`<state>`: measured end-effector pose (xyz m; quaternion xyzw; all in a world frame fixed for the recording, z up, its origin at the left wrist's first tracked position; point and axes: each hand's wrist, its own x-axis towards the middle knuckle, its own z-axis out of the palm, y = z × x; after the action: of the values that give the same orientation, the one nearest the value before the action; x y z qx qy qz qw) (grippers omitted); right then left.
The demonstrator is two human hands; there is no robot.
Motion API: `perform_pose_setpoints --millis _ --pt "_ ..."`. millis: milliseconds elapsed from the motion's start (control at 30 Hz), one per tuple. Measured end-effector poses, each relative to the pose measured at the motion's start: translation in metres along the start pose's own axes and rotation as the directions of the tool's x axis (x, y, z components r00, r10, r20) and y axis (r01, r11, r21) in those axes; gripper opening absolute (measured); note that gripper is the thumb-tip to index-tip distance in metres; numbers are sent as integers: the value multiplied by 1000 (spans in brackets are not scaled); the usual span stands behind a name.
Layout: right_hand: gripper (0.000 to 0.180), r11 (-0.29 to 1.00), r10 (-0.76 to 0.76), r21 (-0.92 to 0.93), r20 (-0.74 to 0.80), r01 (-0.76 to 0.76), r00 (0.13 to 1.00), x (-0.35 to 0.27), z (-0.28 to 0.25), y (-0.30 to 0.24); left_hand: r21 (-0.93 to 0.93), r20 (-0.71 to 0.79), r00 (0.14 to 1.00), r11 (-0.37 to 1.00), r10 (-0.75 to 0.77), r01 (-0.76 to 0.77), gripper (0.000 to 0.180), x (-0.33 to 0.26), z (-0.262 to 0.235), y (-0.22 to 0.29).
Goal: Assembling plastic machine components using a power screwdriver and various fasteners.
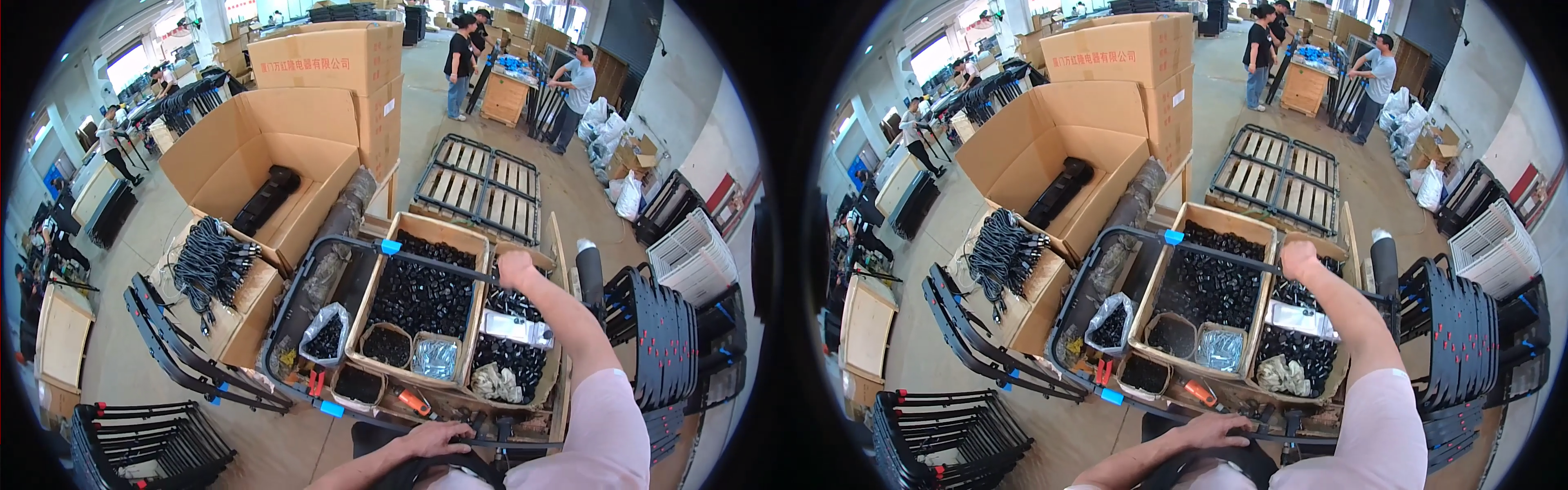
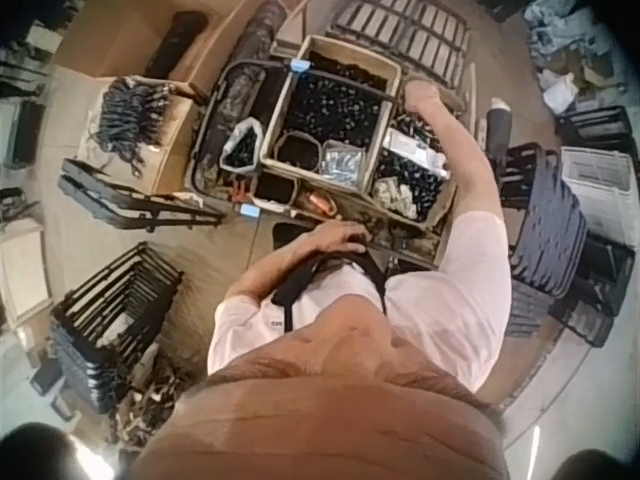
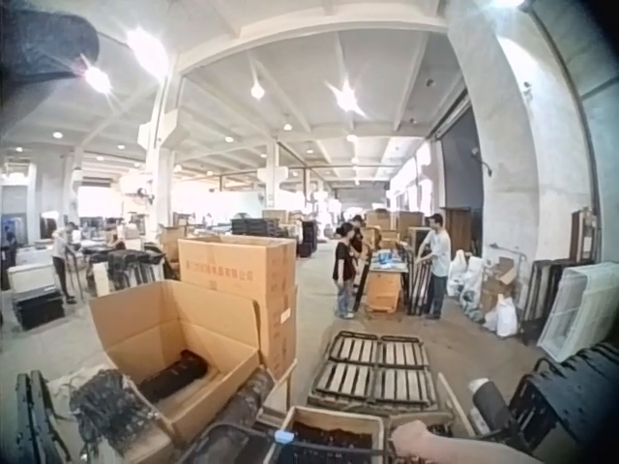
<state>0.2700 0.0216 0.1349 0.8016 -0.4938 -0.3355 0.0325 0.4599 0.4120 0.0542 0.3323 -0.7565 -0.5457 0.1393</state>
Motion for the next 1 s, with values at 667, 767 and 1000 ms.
perform_pose_setpoints --millis 667,767,1000 --pt "48 976 121 216 -403 -34 907 6 33 3 -5 31 999 999 -42 42 48 0 4 5" --pt "40 991 115 88 -211 -98 971 5 18 7 -1 57 998 1000 -30 30 48 0 3 4" --pt "28 992 97 105 -275 -70 957 5 34 19 -5 14 1000 1000 12 -12 47 5 -2 -5"
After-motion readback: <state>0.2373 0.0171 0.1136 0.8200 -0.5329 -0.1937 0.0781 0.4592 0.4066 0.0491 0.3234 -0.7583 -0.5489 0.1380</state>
